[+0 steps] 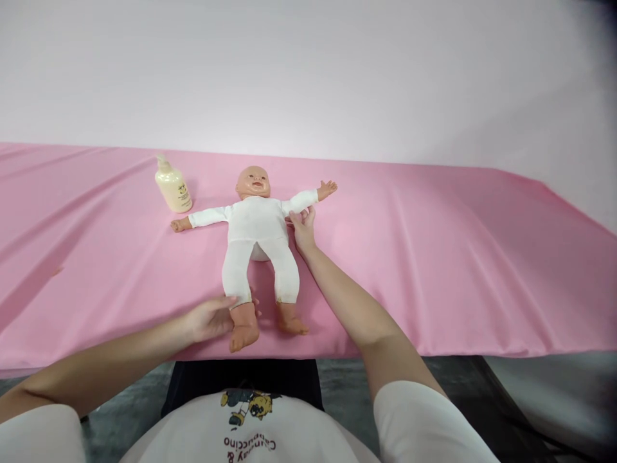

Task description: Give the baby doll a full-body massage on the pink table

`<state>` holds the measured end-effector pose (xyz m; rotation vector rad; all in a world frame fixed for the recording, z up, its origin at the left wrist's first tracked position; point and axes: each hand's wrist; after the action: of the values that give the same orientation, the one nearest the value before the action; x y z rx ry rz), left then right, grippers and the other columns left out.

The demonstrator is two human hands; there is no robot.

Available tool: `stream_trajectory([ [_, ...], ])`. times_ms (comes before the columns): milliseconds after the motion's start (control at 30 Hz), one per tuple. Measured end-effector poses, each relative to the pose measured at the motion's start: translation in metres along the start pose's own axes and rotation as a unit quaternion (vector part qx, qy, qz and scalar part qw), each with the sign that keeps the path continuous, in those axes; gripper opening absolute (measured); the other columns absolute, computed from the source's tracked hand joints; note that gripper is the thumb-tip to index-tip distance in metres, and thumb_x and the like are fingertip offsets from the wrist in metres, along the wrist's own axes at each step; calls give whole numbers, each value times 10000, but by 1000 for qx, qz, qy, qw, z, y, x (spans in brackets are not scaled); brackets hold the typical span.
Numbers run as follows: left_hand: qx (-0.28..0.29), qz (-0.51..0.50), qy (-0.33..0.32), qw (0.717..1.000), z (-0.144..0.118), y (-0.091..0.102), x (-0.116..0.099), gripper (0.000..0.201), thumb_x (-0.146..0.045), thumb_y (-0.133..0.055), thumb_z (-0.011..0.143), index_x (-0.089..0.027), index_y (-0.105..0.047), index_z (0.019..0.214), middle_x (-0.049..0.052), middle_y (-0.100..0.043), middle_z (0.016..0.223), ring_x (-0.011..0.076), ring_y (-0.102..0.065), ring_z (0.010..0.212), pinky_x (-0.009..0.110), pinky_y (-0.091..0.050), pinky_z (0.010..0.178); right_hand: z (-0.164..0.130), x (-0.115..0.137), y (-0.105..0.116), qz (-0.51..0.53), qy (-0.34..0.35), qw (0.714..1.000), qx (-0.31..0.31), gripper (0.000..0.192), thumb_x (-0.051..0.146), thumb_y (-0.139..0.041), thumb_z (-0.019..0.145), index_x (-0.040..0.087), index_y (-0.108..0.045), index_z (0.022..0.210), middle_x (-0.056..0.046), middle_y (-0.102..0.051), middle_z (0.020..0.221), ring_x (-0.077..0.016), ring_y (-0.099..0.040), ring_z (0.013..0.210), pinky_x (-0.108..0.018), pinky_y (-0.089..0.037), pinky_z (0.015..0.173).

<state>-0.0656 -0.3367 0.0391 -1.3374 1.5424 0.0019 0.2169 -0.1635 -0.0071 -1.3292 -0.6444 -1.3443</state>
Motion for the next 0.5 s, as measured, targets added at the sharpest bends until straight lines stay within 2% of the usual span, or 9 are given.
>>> stream_trajectory([
  [100, 65, 18, 2, 998, -4, 0, -2, 462, -426, -859, 660, -221, -695, 1041, 66, -731, 1039, 229, -691, 971, 361, -535, 913, -1, -1, 0, -17, 6, 1000, -3, 681, 443, -701, 824, 330, -316, 1374, -50, -547, 1339, -109, -651, 850, -263, -559, 771],
  [200, 79, 54, -11, 995, -7, 7, -19, 450, -416, -827, 718, -175, -661, 1060, 48, -702, 963, 171, -662, 861, 307, -513, 820, -1, -1, 0, -29, 25, 999, -4, 681, 522, -696, 820, 337, -307, 1347, -56, -559, 1342, -123, -654, 805, -299, -568, 762],
  [333, 73, 80, 1, 994, -3, 18, -51, 454, -501, -735, 785, -179, -612, 1080, 41, -682, 904, 160, -621, 779, 284, -469, 716, -2, -1, 0, -57, 59, 997, -1, 553, 574, -645, 854, 322, -358, 1255, -67, -576, 1321, -153, -664, 864, -313, -569, 742],
  [500, 86, 137, -5, 987, 27, 25, -83, 444, -573, -687, 726, -161, -600, 867, 19, -598, 632, 145, -508, 529, 291, -365, 535, -1, -7, 1, -146, 88, 984, 42, 445, 528, -583, 895, 285, -462, 1248, -71, -606, 1211, -185, -634, 972, -359, -571, 832],
])
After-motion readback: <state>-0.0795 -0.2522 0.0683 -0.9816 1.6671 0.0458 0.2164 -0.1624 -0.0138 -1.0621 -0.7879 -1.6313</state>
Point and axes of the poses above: each hand's wrist, its own z-axis towards the middle knuckle, its own y-axis out of the back of the hand, x = y × z
